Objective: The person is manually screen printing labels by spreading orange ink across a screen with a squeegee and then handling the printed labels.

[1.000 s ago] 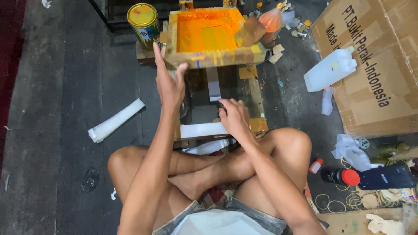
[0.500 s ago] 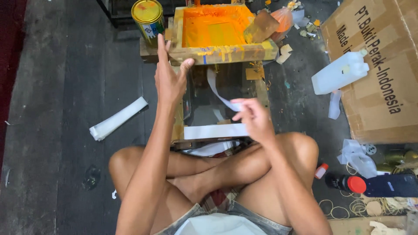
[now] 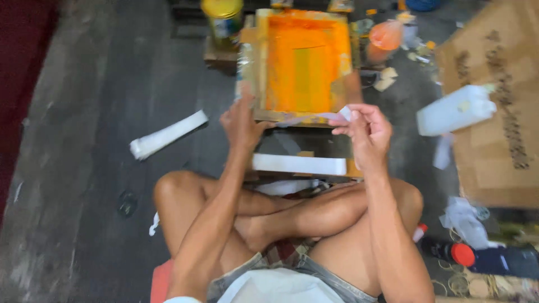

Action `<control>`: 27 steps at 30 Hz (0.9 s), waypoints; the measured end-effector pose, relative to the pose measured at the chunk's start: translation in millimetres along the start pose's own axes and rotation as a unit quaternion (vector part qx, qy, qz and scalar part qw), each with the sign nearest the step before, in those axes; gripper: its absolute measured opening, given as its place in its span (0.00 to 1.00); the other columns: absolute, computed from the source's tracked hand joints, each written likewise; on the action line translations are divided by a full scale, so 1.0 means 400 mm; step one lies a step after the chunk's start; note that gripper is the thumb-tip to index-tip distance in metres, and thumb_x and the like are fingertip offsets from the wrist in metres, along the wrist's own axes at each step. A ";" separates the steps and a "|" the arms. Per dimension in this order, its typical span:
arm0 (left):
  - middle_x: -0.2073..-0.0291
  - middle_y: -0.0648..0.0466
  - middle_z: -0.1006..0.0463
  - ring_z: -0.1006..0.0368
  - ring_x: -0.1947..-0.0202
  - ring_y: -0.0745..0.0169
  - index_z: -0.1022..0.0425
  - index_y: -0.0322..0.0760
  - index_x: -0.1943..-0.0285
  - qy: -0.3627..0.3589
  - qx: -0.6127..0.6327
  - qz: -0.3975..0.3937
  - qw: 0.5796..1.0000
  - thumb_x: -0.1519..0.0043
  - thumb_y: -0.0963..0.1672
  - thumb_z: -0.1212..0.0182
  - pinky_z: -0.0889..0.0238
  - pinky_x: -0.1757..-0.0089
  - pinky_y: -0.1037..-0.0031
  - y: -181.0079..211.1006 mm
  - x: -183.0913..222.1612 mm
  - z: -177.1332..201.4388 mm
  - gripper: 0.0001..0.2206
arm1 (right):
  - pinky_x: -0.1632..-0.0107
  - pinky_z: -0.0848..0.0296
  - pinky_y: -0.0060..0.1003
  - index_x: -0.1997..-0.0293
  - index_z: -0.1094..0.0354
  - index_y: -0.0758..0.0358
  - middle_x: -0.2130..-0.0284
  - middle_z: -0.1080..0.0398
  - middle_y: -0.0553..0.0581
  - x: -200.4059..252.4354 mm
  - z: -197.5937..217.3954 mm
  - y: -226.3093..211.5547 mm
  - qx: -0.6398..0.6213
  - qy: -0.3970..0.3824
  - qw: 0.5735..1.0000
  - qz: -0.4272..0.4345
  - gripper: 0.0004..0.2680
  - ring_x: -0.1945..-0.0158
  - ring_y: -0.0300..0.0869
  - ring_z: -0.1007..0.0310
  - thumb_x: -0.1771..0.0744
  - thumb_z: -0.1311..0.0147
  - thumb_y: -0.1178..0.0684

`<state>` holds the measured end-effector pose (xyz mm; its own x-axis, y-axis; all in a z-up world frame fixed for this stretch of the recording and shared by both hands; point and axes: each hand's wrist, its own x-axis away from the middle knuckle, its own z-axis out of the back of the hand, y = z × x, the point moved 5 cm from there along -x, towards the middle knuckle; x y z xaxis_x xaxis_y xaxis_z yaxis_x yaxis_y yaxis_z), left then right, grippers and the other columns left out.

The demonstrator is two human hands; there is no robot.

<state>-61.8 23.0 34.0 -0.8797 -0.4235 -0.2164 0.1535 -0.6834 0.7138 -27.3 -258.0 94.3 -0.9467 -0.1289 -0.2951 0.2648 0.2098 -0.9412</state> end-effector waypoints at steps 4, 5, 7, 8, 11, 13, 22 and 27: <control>0.38 0.50 0.24 0.35 0.33 0.47 0.38 0.42 0.25 -0.036 0.099 0.033 0.994 0.44 0.49 0.22 0.55 0.36 0.41 -0.133 -0.011 -0.040 0.38 | 0.59 0.15 0.37 0.45 0.36 0.71 0.62 0.26 0.67 -0.014 -0.127 -0.017 -0.015 -0.038 0.999 -0.015 0.10 0.60 0.51 0.19 0.27 0.56 0.53; 0.41 0.48 0.23 0.32 0.35 0.44 0.34 0.41 0.28 -0.029 0.140 -0.001 0.990 0.39 0.50 0.28 0.51 0.36 0.44 -0.142 -0.021 -0.015 0.31 | 0.61 0.16 0.37 0.46 0.35 0.72 0.64 0.26 0.68 -0.021 -0.153 -0.006 -0.024 -0.039 0.999 -0.013 0.11 0.62 0.50 0.19 0.27 0.56 0.51; 0.44 0.46 0.22 0.30 0.37 0.42 0.29 0.39 0.32 -0.013 0.179 -0.029 0.983 0.35 0.50 0.35 0.47 0.36 0.48 -0.173 -0.032 0.053 0.24 | 0.64 0.16 0.38 0.47 0.34 0.74 0.66 0.26 0.70 -0.025 -0.233 -0.006 -0.036 -0.050 0.998 -0.013 0.12 0.64 0.50 0.19 0.27 0.55 0.50; 0.48 0.42 0.22 0.30 0.40 0.38 0.27 0.37 0.38 0.031 0.192 0.001 0.981 0.30 0.51 0.46 0.46 0.38 0.48 -0.203 -0.034 0.104 0.18 | 0.61 0.16 0.36 0.48 0.33 0.72 0.64 0.25 0.69 -0.021 -0.280 -0.019 -0.034 -0.029 0.999 -0.012 0.10 0.63 0.47 0.19 0.28 0.53 0.52; 0.60 0.40 0.23 0.27 0.49 0.34 0.24 0.35 0.53 0.116 0.194 0.086 0.970 0.25 0.52 0.60 0.43 0.43 0.48 -0.240 0.004 0.265 0.21 | 0.57 0.18 0.34 0.50 0.31 0.68 0.61 0.24 0.65 -0.008 -0.408 -0.041 0.014 -0.010 1.000 0.011 0.07 0.59 0.42 0.20 0.31 0.47 0.57; 0.66 0.41 0.23 0.25 0.54 0.34 0.24 0.36 0.62 0.149 0.180 0.142 0.962 0.25 0.52 0.62 0.41 0.46 0.48 -0.243 0.041 0.351 0.24 | 0.56 0.20 0.33 0.51 0.30 0.66 0.60 0.23 0.63 0.028 -0.494 -0.033 0.060 -0.007 0.998 0.030 0.07 0.56 0.40 0.22 0.33 0.43 0.59; 0.77 0.52 0.22 0.28 0.72 0.71 0.21 0.41 0.58 0.056 0.305 0.188 0.932 0.30 0.47 0.47 0.32 0.70 0.74 -0.420 0.065 0.356 0.10 | 0.50 0.20 0.40 0.43 0.33 0.59 0.47 0.25 0.60 0.226 -0.782 0.231 0.071 -0.161 0.978 -0.111 0.13 0.50 0.48 0.20 0.33 0.43 0.60; 0.75 0.50 0.20 0.30 0.76 0.63 0.17 0.42 0.57 -0.128 0.277 0.235 0.923 0.36 0.42 0.40 0.32 0.72 0.71 -0.523 0.152 0.336 0.06 | 0.56 0.24 0.29 0.39 0.38 0.58 0.53 0.23 0.55 0.134 -0.823 0.328 -0.068 -0.081 0.944 -0.314 0.17 0.54 0.38 0.22 0.33 0.40 0.50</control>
<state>-207.9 220.2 -39.0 -0.8633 -0.3920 0.3179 0.3539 -0.0210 0.9351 -103.5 81.6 9.0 -0.8664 -0.4123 0.2816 -0.3744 0.1636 -0.9127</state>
